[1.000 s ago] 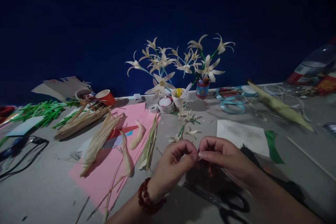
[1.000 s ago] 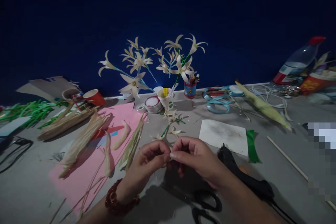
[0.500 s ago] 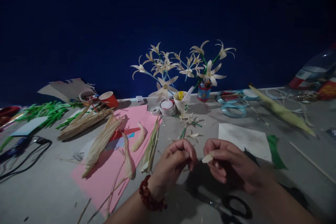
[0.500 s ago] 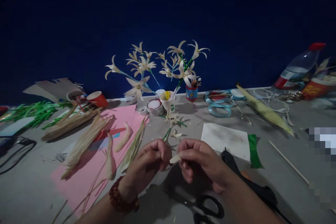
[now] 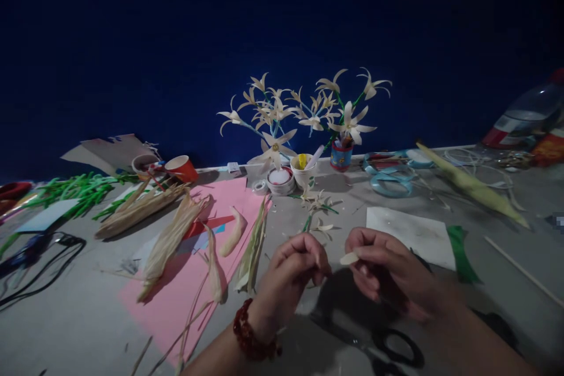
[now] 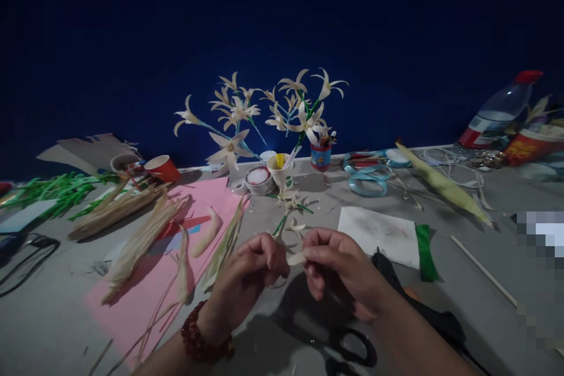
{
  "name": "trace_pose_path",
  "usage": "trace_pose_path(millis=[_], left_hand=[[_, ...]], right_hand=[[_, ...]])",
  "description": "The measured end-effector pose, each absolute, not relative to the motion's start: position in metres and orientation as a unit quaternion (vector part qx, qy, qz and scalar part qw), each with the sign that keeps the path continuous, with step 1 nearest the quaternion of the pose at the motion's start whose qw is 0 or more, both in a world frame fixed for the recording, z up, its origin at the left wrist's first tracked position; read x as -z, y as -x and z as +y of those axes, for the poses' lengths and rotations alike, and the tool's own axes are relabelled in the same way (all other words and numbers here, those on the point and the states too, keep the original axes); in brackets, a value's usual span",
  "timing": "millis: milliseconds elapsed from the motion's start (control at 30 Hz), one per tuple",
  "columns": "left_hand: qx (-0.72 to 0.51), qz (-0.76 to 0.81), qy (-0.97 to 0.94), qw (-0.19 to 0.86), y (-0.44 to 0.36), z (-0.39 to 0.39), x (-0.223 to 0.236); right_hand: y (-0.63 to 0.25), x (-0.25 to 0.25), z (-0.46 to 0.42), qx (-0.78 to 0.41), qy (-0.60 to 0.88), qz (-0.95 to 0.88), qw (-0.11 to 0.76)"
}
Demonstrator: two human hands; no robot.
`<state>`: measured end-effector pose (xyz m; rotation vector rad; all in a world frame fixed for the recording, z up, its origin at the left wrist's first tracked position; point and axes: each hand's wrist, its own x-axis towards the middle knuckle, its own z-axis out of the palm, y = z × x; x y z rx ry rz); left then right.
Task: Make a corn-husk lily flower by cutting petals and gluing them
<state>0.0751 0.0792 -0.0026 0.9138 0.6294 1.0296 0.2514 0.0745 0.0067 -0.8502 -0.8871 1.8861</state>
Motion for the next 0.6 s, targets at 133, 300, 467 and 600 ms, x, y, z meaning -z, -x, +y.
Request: trace_pose_path(millis=[133,300,467,600], left_hand=[[-0.468,0.294,-0.425,0.717,-0.075,0.078,-0.001],[-0.459,0.305,-0.438,0.710,-0.075,0.076,0.001],[-0.454,0.307,-0.440,0.712,-0.074,0.075,0.004],[-0.468,0.309,-0.422,0.713,-0.074,0.075,0.001]], right_hand=[[-0.252,-0.006,0.073,-0.749,0.348,-0.370,0.425],[-0.248,-0.006,0.071,-0.741,0.359,-0.390,0.413],[-0.251,-0.006,0.073,-0.723,0.366,-0.419,0.409],[-0.259,-0.007,0.075,-0.655,0.378,-0.450,0.476]])
